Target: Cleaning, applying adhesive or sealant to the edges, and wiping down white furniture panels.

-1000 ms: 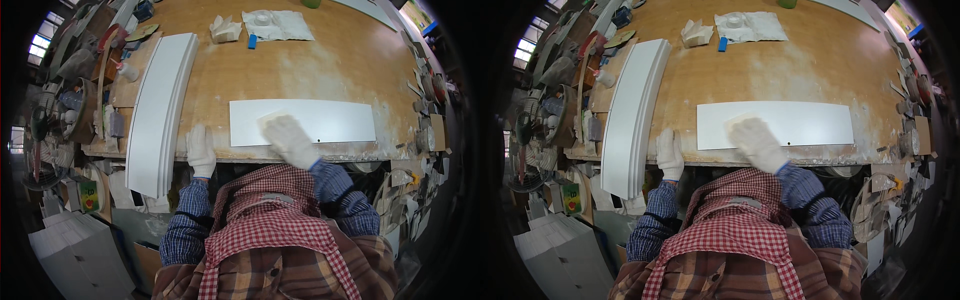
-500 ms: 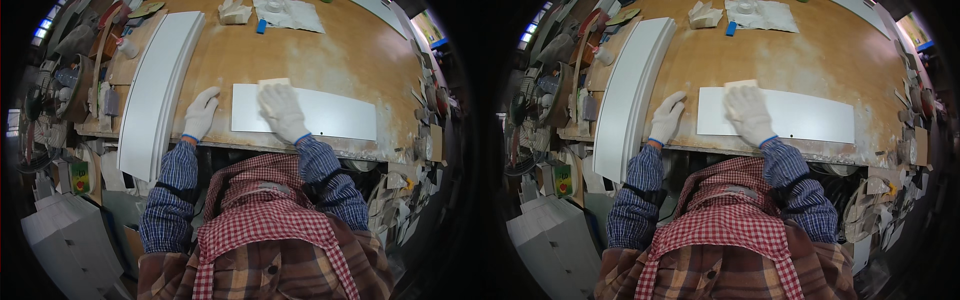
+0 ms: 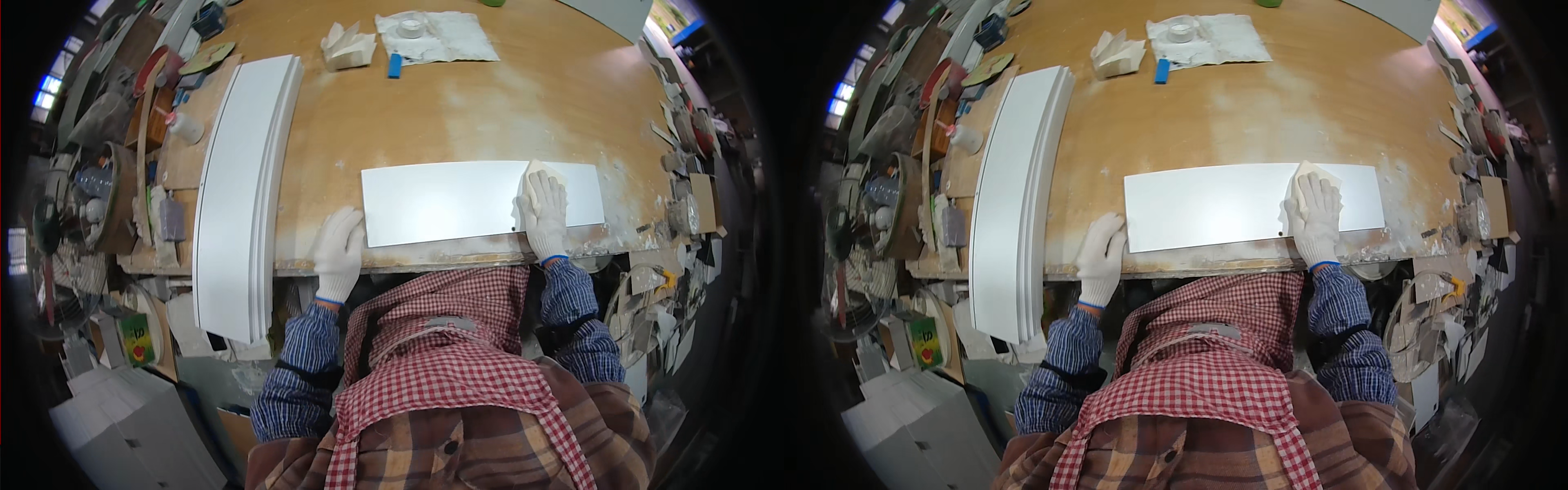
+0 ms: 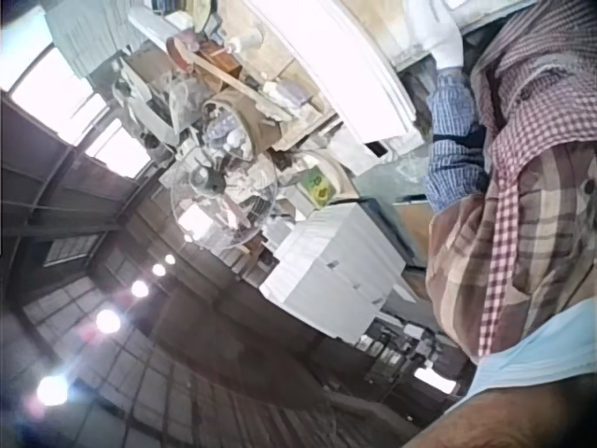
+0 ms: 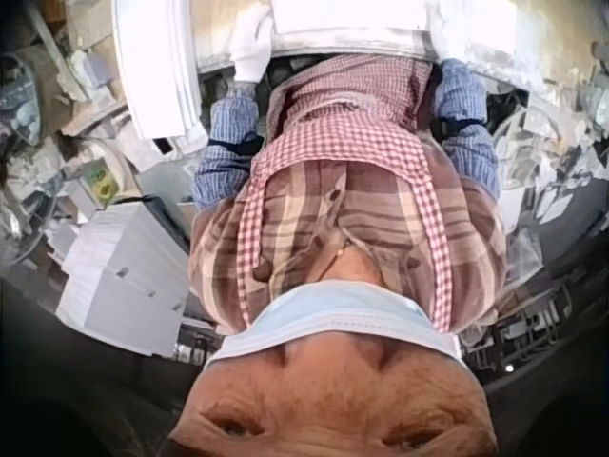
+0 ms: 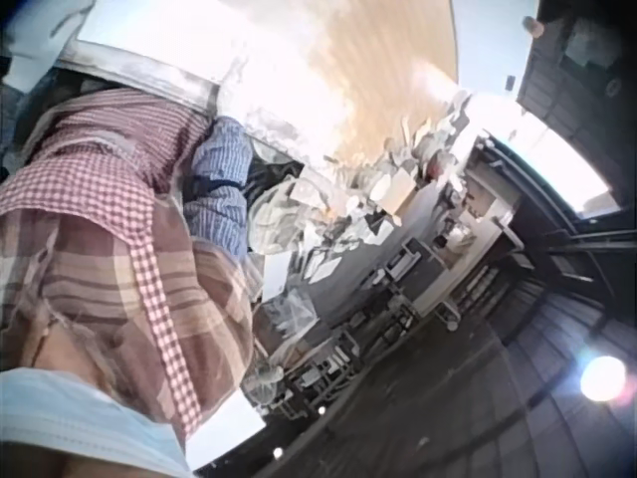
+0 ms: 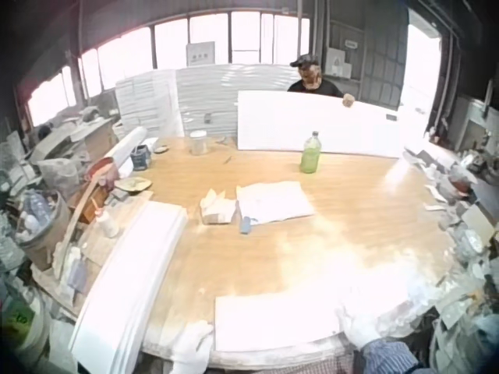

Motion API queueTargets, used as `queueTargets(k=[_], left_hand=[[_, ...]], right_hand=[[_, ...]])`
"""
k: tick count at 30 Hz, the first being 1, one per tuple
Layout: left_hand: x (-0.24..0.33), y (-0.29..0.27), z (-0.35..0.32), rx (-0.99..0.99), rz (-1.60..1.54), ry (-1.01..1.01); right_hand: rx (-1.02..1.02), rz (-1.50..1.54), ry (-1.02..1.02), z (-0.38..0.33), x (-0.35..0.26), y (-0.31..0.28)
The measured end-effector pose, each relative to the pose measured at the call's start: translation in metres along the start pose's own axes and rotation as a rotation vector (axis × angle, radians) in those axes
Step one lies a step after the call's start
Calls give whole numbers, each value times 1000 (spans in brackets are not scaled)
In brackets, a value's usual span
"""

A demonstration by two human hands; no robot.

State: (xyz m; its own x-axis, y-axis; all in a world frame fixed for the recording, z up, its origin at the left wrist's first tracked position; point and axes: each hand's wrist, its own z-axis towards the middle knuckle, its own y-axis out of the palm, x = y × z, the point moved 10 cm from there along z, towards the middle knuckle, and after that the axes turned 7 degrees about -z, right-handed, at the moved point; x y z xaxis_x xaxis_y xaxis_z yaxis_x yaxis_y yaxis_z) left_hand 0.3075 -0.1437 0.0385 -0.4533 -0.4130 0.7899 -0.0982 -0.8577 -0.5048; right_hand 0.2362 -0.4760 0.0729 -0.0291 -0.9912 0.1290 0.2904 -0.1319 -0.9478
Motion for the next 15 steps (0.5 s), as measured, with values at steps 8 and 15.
queueTargets(k=[8,15], left_hand=[[-32,-28,6,166,-79,-321],[6,39,32,-198,178,-68]], right_hand=[[318,315,-116,62,-175,-20],[279,430,-191,49,-97,-31]])
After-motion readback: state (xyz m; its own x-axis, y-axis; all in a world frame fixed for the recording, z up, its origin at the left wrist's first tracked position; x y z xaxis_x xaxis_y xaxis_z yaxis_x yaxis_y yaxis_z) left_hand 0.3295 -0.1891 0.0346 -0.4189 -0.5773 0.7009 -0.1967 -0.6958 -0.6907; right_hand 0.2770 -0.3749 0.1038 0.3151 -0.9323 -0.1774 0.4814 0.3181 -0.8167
